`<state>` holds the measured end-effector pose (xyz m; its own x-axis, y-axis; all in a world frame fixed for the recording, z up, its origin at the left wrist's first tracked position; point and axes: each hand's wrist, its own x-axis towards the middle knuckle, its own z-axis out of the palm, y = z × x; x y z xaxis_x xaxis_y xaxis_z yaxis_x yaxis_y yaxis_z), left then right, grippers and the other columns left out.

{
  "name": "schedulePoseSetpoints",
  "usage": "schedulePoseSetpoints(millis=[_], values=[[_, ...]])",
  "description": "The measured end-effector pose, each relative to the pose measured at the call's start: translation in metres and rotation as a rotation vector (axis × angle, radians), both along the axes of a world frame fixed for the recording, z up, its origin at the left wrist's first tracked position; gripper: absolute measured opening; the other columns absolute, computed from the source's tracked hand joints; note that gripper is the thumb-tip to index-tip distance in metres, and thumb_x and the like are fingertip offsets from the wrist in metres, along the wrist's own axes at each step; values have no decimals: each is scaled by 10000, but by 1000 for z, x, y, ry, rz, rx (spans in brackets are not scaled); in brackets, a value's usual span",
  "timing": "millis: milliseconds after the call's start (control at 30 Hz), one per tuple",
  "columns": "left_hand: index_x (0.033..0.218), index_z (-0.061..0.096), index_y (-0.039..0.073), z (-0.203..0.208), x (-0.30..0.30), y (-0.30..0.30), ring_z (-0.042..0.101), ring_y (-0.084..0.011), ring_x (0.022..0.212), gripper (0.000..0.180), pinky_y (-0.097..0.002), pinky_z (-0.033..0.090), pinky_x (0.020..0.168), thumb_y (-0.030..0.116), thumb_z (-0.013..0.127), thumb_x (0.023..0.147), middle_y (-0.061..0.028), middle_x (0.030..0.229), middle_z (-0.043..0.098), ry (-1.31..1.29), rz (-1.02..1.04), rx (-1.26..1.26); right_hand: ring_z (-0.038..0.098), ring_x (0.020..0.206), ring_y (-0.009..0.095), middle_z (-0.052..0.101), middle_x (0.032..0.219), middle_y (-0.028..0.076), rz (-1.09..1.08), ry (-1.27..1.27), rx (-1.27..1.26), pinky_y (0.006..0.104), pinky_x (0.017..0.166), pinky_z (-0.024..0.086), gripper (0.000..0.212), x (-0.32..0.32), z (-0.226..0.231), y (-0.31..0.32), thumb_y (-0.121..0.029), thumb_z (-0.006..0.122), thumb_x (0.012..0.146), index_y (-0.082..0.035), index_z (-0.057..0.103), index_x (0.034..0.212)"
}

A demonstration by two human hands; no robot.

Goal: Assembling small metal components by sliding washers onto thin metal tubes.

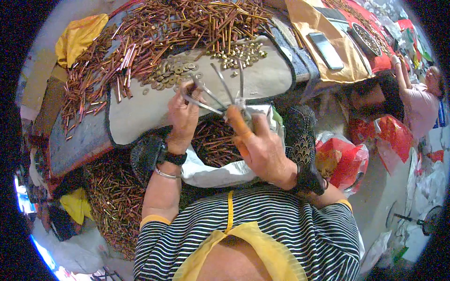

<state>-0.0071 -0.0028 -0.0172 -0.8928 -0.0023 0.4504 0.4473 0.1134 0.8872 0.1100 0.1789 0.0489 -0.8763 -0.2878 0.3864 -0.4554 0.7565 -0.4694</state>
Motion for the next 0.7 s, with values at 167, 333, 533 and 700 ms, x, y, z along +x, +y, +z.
schedulePoseSetpoints(millis=[167,333,533,700], values=[[1005,602,35,-9,2,-5,575,-70,628,122,-223,491,561,112,559,921,-36,868,655,-108,-49,96,549,819,358,523,977,200,139,-13,-233,380,752,461,608,-15,-4,5,-18,593,783,-9,384,1354],[1003,606,33,-3,1,-8,561,-57,629,146,-206,458,540,139,526,942,-38,867,651,-185,-88,56,547,820,343,550,975,209,123,162,-203,371,750,456,548,-16,22,23,-5,565,797,45,406,1319],[974,538,34,-4,-2,-6,543,-54,609,152,-199,430,519,172,474,965,-32,816,634,-204,11,-86,495,1153,387,503,1239,265,-186,258,-133,381,964,395,512,-81,3,87,-62,541,850,25,384,1329],[964,471,38,1,-7,-6,537,-81,525,174,-217,445,482,196,401,990,-76,768,629,-380,50,107,544,1018,414,550,1134,261,-400,347,37,465,872,430,467,-150,-25,155,-140,516,860,-49,412,1305]])
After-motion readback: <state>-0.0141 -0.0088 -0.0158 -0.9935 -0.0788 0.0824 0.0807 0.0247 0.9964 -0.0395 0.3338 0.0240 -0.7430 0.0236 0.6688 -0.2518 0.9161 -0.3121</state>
